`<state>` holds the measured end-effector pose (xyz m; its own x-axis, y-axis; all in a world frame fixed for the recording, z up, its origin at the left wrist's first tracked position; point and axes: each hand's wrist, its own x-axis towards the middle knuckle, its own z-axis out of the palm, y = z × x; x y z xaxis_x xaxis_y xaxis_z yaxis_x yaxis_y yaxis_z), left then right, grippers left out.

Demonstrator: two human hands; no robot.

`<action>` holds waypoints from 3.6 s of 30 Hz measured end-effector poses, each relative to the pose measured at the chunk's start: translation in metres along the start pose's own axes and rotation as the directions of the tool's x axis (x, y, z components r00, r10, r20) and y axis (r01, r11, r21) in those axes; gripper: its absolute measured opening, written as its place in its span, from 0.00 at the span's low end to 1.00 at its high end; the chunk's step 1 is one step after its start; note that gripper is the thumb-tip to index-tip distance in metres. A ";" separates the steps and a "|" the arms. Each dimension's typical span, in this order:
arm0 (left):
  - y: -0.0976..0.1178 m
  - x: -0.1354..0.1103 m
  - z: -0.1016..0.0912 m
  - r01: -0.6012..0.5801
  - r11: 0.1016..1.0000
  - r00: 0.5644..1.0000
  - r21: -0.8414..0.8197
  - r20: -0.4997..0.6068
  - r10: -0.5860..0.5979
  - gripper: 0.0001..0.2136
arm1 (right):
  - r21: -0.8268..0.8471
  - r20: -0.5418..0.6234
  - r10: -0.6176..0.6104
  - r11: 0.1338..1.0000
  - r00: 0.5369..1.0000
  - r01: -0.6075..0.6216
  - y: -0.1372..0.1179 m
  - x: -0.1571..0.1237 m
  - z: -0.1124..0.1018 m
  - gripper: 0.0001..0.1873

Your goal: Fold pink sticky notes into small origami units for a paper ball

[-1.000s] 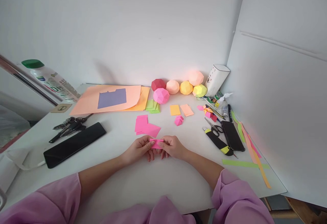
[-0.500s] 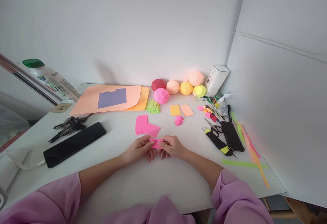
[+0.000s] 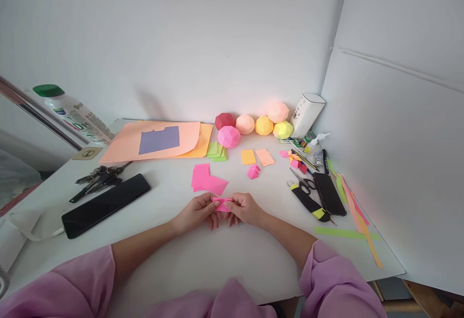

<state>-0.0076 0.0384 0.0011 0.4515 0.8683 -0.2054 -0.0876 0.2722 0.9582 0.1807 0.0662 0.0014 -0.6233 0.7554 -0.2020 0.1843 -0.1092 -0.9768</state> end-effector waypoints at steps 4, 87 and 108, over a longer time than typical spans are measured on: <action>0.000 0.001 -0.002 0.007 1.000 0.999 -0.013 0.035 -0.006 0.17 | 0.004 0.004 -0.008 1.000 1.000 0.008 0.000 -0.001 -0.001 0.19; -0.004 0.006 -0.001 -0.010 0.998 0.999 -0.068 0.044 0.013 0.18 | -0.088 -0.027 -0.104 0.991 0.994 0.101 0.004 0.001 0.001 0.13; -0.004 0.004 -0.002 -0.048 0.997 0.999 -0.055 0.010 0.048 0.16 | -0.145 -0.062 -0.103 0.985 0.993 0.093 0.003 0.002 0.003 0.14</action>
<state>-0.0068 0.0419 -0.0040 0.4557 0.8762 -0.1569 -0.1576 0.2529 0.9546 0.1781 0.0654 -0.0022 -0.5910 0.8010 -0.0955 0.2338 0.0567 -0.9706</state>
